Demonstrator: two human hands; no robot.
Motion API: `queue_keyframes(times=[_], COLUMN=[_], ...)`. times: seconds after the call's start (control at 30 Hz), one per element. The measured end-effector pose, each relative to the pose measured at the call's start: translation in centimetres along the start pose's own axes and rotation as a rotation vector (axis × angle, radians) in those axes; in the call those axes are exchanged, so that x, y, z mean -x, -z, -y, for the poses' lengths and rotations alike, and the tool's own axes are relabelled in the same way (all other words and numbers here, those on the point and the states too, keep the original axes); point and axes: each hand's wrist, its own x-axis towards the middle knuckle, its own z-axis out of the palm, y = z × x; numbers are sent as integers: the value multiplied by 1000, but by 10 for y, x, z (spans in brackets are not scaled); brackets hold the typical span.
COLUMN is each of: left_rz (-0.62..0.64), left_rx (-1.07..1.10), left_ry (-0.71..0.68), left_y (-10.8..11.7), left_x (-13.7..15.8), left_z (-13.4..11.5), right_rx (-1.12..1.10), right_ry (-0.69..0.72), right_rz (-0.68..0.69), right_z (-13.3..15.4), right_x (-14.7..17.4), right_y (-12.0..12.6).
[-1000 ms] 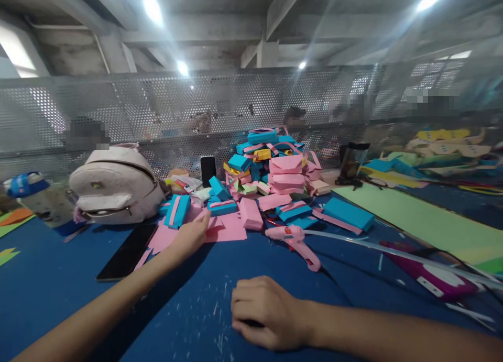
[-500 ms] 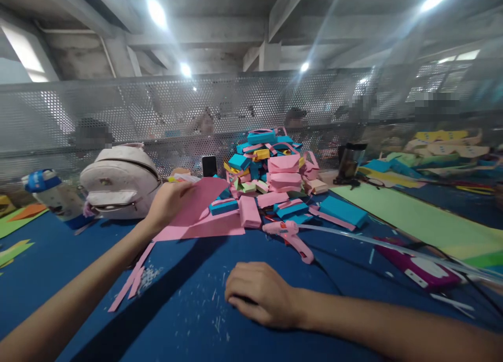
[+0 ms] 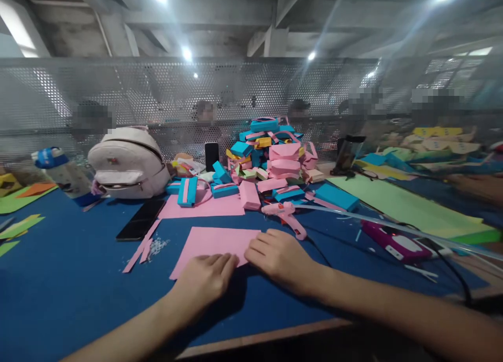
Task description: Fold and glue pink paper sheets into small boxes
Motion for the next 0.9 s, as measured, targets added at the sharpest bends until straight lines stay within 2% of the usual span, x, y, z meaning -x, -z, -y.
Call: queue_keyframes(times=[0.17, 0.33, 0.53, 0.67, 0.77, 0.9], left_rz=[62, 59, 203, 283, 301, 315], left_rx=[125, 214, 462, 664, 706, 674], left_ry=[79, 182, 373, 475, 525, 516], left_y=[3, 4, 4, 8, 7, 6], left_x=[41, 69, 62, 53, 49, 51], left_z=[8, 25, 35, 46, 49, 49], right_rx=[42, 32, -52, -229, -407, -534], right_ry=[-2, -11, 25, -84, -156, -140], right_rz=[139, 230, 263, 355, 414, 457], right_z=[-2, 0, 11, 4, -6, -14], right_x=[19, 18, 1, -7, -10, -12], right_y=[-9, -14, -18, -22, -24, -28])
